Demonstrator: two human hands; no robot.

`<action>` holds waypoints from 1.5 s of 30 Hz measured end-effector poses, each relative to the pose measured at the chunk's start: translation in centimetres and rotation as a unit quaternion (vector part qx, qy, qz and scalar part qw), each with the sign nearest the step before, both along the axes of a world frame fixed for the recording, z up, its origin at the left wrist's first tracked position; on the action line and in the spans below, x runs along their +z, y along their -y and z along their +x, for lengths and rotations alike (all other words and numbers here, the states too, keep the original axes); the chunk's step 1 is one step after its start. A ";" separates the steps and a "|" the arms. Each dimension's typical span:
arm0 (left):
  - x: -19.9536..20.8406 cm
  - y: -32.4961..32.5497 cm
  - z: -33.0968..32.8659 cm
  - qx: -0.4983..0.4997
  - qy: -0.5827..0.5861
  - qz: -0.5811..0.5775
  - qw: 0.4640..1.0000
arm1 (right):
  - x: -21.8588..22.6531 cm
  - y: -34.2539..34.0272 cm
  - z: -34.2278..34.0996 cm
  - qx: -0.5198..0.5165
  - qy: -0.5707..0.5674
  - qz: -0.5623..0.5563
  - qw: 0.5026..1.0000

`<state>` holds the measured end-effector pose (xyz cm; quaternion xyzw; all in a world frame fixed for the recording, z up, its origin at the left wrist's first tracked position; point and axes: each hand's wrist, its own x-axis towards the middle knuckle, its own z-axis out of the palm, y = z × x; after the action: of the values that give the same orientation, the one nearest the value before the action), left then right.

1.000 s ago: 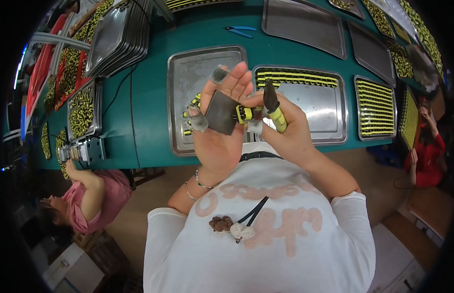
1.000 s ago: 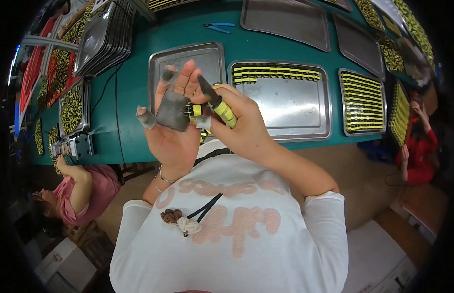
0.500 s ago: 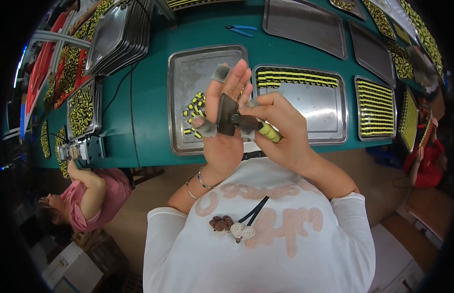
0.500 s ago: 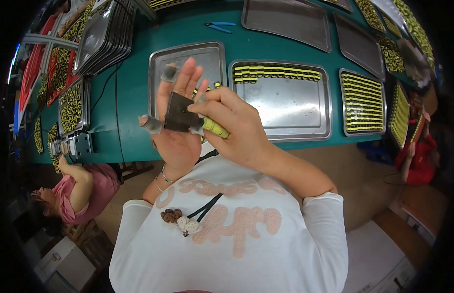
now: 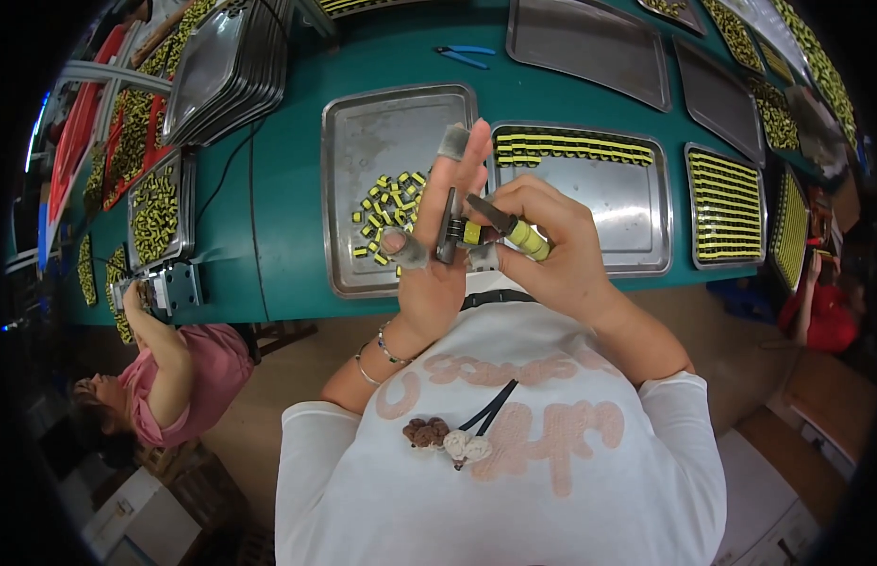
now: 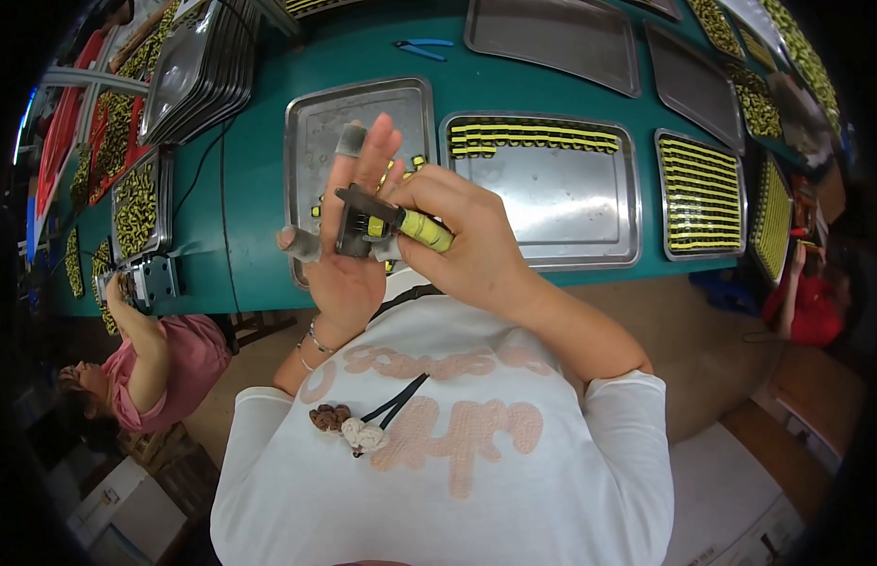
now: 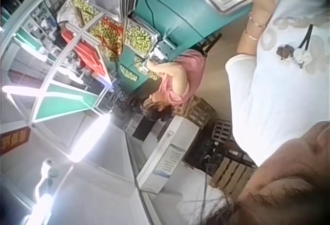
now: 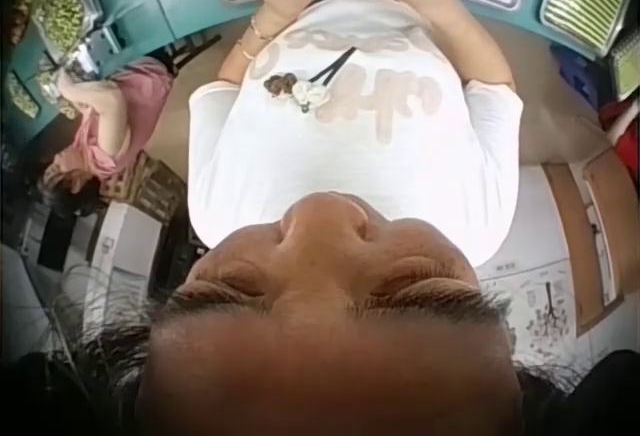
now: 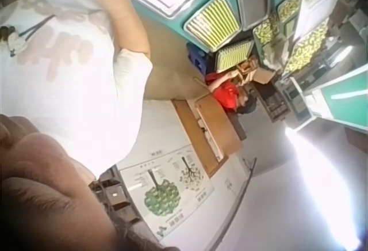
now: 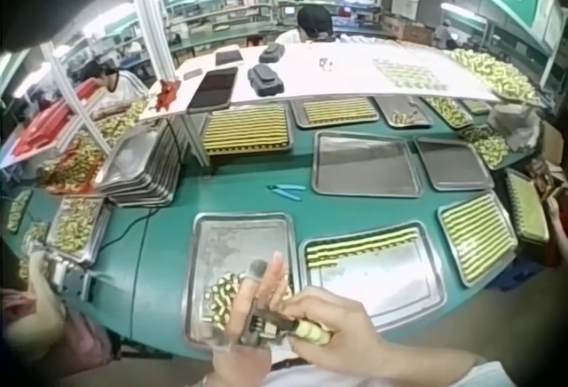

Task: The person assembles small electronic components by attaching yellow plastic pieces to a black base using pliers.

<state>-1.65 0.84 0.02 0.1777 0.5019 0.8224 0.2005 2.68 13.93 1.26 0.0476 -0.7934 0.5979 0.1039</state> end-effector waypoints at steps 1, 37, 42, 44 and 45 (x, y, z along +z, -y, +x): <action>-0.1 -0.1 0.0 0.000 0.001 0.000 1.000 | -0.1 0.1 0.1 0.000 0.001 0.000 1.000; -1.0 -2.8 -3.4 0.027 -0.622 -0.288 0.728 | -6.9 -8.0 -1.5 0.088 0.031 0.022 0.995; -0.9 -2.4 -3.8 0.009 -0.660 -0.279 0.698 | -7.8 -12.3 2.2 0.060 0.020 0.156 0.986; -1.4 -2.1 -4.1 0.022 -0.677 -0.282 0.679 | -8.3 -13.5 3.7 0.047 0.014 0.207 0.977; -1.7 -2.1 -4.1 0.025 -0.678 -0.288 0.676 | -8.0 -13.3 4.2 0.042 0.011 0.233 0.971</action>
<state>-5.72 2.94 -1.66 0.6076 0.7162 0.2959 -0.1739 6.84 27.22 -6.77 0.0971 -0.9094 0.4006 0.0558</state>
